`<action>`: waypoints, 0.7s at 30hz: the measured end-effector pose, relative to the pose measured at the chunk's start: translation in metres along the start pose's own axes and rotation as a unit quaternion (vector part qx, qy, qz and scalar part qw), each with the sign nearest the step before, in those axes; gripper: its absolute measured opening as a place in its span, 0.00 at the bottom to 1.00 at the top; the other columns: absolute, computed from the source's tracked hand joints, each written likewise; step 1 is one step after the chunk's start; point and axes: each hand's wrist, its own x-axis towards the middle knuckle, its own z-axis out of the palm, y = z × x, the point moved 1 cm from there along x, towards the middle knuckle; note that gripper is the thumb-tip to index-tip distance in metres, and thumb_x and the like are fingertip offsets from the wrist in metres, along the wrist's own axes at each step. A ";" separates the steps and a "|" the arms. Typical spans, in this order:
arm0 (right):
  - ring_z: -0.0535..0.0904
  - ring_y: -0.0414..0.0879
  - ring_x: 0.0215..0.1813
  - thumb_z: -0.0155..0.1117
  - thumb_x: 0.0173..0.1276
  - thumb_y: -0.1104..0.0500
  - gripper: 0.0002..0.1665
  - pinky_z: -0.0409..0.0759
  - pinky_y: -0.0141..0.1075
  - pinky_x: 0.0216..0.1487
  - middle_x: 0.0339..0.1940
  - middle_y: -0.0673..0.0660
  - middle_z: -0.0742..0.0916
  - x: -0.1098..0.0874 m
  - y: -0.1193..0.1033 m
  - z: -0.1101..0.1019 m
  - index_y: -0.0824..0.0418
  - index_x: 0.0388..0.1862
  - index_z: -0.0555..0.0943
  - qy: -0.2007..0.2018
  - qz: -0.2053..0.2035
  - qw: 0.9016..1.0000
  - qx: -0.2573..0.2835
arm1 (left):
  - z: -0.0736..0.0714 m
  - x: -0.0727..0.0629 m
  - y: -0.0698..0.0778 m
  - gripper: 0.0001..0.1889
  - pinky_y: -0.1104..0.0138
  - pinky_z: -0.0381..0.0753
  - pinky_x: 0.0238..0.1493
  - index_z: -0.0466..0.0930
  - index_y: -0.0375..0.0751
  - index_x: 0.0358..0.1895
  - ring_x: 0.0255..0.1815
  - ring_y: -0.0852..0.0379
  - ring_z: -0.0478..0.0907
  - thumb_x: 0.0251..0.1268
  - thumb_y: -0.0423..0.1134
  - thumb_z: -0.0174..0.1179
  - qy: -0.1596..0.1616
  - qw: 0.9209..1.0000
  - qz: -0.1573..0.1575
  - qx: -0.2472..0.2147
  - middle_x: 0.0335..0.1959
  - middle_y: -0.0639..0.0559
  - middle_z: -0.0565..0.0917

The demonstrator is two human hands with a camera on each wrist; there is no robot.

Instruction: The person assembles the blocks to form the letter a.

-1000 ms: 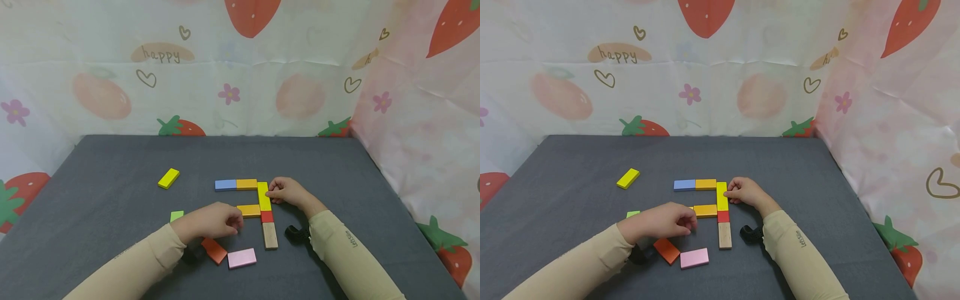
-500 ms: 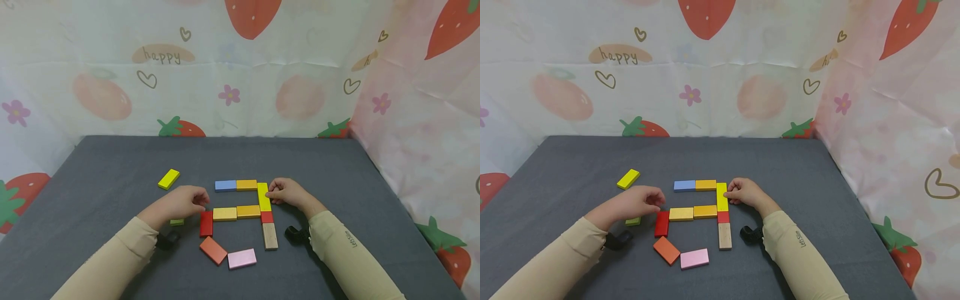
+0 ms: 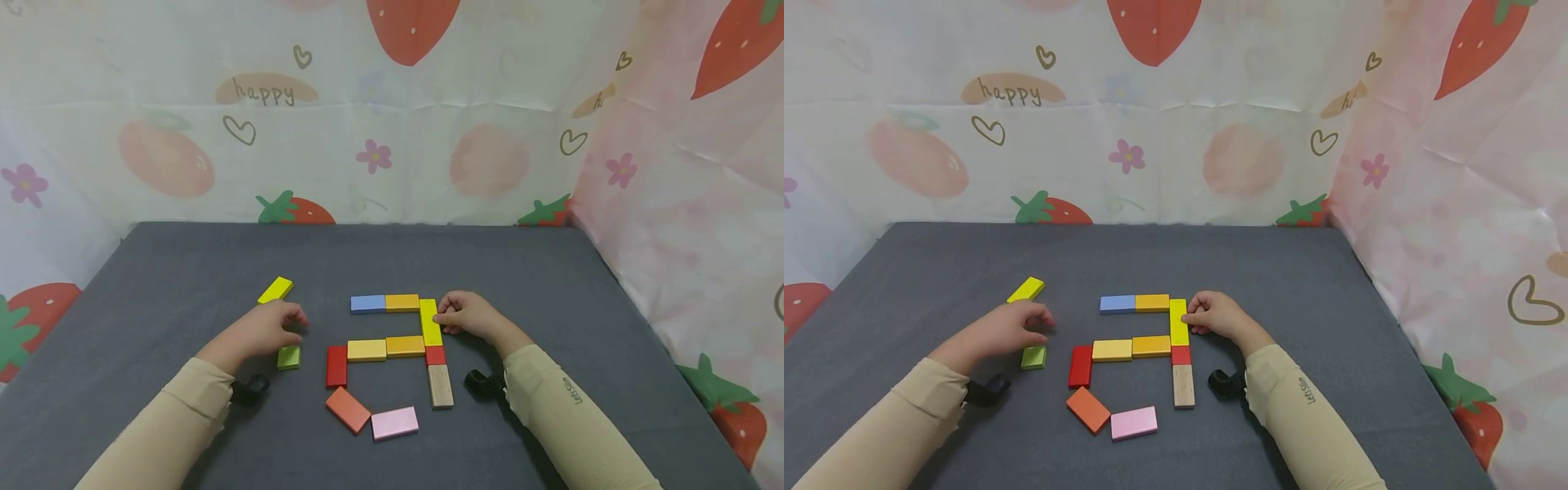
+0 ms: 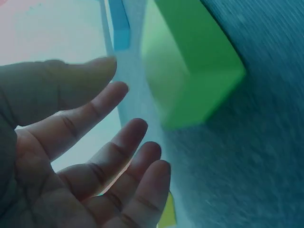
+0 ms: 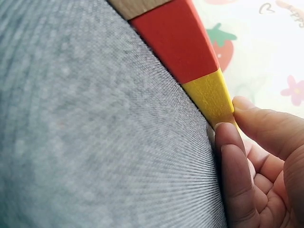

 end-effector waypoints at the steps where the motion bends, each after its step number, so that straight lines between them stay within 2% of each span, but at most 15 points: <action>1: 0.79 0.43 0.30 0.69 0.65 0.56 0.11 0.81 0.33 0.36 0.24 0.51 0.79 0.000 0.000 0.000 0.61 0.38 0.78 -0.001 -0.001 1.000 0.000 | 0.000 0.000 -0.002 0.12 0.52 0.79 0.51 0.81 0.38 0.45 0.47 0.48 0.79 0.57 0.33 0.67 -0.001 1.000 0.000 0.003 0.46 0.43 0.84; 10: 0.80 0.43 0.31 0.69 0.65 0.56 0.11 0.81 0.33 0.36 0.24 0.50 0.79 -0.001 0.000 0.000 0.61 0.37 0.78 -0.001 -0.004 1.000 0.002 | 0.002 -0.004 -0.010 0.13 0.56 0.79 0.47 0.80 0.39 0.45 0.41 0.52 0.77 0.56 0.35 0.67 -0.009 0.999 -0.025 -0.018 0.43 0.45 0.83; 15: 0.80 0.43 0.31 0.68 0.65 0.56 0.11 0.81 0.33 0.36 0.25 0.51 0.79 -0.001 0.000 0.000 0.61 0.38 0.78 0.000 -0.004 1.000 0.000 | 0.000 -0.010 -0.006 0.14 0.61 0.76 0.40 0.80 0.40 0.44 0.38 0.54 0.74 0.56 0.38 0.70 -0.045 0.998 -0.032 -0.039 0.37 0.48 0.80; 21: 0.79 0.44 0.30 0.68 0.65 0.56 0.10 0.81 0.33 0.36 0.24 0.50 0.79 -0.001 0.000 0.000 0.60 0.37 0.78 0.003 -0.003 1.000 0.001 | 0.002 -0.012 -0.004 0.15 0.63 0.74 0.38 0.80 0.41 0.42 0.36 0.55 0.72 0.52 0.38 0.73 -0.084 0.996 -0.019 -0.036 0.35 0.50 0.78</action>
